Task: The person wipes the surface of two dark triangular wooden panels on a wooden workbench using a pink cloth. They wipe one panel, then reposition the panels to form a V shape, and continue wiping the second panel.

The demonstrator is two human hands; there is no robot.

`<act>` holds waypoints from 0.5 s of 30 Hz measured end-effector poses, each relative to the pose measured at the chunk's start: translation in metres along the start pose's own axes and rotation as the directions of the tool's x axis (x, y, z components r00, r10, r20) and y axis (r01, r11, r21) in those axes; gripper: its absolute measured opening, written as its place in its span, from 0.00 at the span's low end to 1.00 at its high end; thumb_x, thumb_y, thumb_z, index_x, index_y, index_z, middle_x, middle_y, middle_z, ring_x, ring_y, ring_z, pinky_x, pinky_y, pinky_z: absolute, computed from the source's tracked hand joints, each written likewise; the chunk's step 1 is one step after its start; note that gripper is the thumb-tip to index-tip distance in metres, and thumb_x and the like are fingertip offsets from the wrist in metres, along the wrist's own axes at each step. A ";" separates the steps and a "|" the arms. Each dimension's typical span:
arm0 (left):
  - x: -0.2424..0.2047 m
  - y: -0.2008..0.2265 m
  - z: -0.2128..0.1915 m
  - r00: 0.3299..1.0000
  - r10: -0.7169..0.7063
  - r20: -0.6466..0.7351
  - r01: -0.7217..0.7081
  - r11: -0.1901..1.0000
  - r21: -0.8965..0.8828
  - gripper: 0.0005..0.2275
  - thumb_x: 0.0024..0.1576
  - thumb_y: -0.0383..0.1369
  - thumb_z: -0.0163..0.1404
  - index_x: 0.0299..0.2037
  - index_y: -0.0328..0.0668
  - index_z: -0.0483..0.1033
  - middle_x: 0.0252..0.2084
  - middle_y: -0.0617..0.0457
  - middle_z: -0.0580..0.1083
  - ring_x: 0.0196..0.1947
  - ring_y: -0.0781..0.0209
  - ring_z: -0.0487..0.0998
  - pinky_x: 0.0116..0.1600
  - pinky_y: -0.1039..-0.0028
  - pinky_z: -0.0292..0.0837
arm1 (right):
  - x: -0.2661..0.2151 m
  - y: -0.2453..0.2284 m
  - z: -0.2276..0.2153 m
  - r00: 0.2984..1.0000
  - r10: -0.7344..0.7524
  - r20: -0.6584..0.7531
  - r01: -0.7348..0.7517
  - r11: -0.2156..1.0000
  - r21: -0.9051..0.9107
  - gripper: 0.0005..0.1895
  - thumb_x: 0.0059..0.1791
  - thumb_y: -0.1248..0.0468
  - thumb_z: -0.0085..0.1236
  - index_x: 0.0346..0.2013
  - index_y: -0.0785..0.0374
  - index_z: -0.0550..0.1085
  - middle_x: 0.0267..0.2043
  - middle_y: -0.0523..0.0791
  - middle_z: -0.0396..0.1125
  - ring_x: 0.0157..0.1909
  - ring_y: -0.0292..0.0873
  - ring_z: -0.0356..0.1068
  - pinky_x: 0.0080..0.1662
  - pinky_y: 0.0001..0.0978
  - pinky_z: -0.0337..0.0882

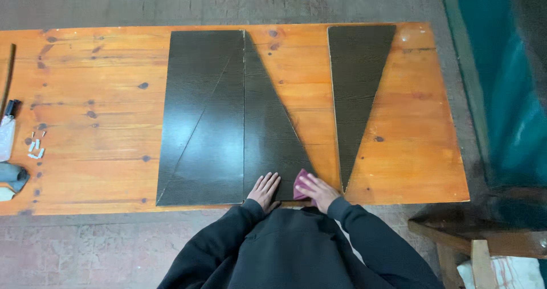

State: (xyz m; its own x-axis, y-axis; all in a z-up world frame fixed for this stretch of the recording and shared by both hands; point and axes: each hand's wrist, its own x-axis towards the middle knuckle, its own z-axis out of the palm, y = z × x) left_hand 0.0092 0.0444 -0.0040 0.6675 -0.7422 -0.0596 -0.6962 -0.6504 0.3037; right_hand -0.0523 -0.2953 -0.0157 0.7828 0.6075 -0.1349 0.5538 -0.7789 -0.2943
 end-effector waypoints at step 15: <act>0.016 0.018 -0.011 0.997 -0.080 0.003 0.080 0.989 -0.122 0.54 0.62 0.62 0.63 0.92 0.44 0.50 0.92 0.41 0.52 0.92 0.40 0.49 0.92 0.47 0.39 | 0.023 0.000 0.012 0.996 0.073 -0.043 -0.076 0.995 -0.058 0.50 0.49 0.68 0.60 0.86 0.34 0.65 0.95 0.42 0.46 0.93 0.63 0.42 0.81 0.54 0.63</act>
State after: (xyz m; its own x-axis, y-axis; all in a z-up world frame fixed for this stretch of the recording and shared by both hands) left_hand 0.0096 0.0225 0.0107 0.7205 -0.6881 -0.0863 -0.6032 -0.6833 0.4114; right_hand -0.0373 -0.2793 -0.0300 0.8326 0.5417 -0.1154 0.5087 -0.8303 -0.2278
